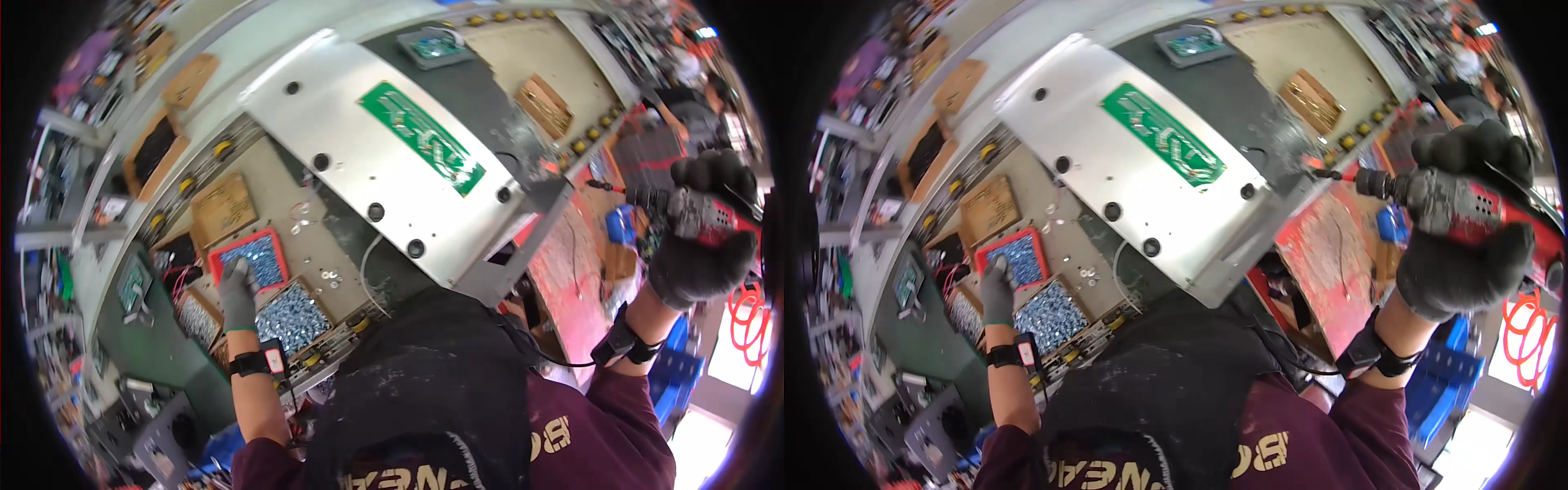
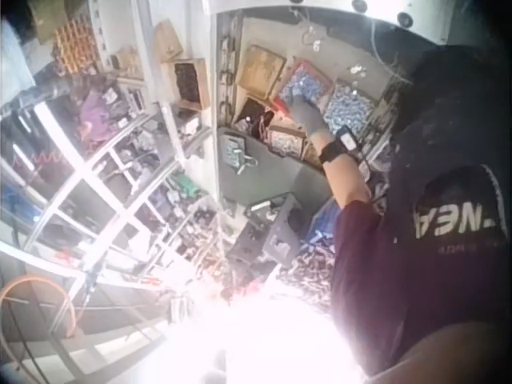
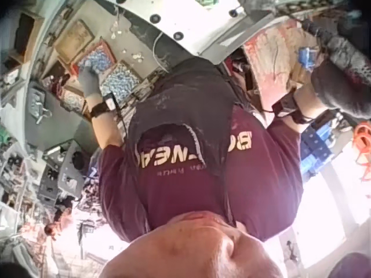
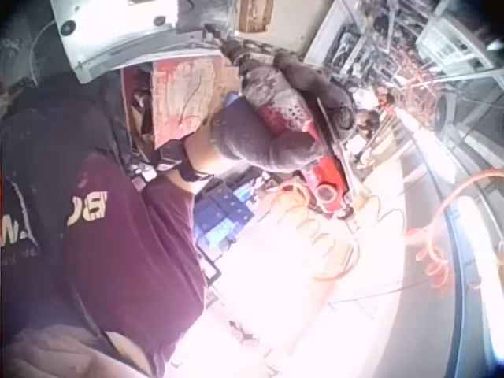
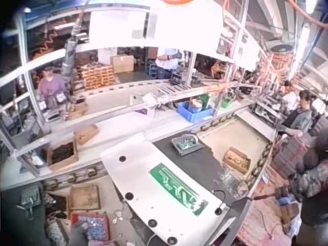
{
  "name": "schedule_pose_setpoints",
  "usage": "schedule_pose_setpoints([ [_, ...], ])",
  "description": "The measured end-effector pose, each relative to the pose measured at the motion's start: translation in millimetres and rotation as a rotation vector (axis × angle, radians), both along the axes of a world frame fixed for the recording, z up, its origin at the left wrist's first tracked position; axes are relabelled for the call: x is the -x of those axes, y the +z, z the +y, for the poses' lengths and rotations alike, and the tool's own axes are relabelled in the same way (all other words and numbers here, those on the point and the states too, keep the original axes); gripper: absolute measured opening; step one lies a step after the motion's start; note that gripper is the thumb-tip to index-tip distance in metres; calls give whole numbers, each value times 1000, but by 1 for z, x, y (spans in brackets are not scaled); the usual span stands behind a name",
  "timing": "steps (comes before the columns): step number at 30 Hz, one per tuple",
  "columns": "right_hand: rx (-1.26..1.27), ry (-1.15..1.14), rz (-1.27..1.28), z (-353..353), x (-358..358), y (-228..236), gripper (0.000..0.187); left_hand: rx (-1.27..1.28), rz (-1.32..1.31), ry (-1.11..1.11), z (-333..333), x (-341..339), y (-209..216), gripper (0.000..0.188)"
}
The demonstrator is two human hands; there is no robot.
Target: Assembling an electronic inverter unit by installing circuit boards, wiring, and housing components using a pneumatic screwdriver.
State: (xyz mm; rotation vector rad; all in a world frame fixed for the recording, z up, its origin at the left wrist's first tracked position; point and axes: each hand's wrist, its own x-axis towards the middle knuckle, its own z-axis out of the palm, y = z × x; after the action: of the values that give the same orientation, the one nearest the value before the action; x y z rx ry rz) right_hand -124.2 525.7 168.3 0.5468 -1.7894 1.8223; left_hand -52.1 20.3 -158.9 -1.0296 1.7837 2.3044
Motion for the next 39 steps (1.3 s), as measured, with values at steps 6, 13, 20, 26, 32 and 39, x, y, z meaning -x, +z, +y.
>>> schedule_pose_setpoints([
  [6,96,742,-191,-83,45,-7,46,-832,325,121,107,2,105,16],
  [13,139,848,-232,-163,48,-34,39,-983,414,-168,201,24,161,30],
  [20,77,842,-378,-173,48,-43,38,-750,401,-330,206,36,156,56],
  [26,-28,717,-297,-170,49,-47,36,-582,305,-403,205,41,159,59],
  [32,-129,722,-194,-169,47,-47,36,-666,223,-423,208,41,162,59],
  [39,-149,839,-133,-169,51,-47,36,-632,238,-439,209,43,161,58],
])
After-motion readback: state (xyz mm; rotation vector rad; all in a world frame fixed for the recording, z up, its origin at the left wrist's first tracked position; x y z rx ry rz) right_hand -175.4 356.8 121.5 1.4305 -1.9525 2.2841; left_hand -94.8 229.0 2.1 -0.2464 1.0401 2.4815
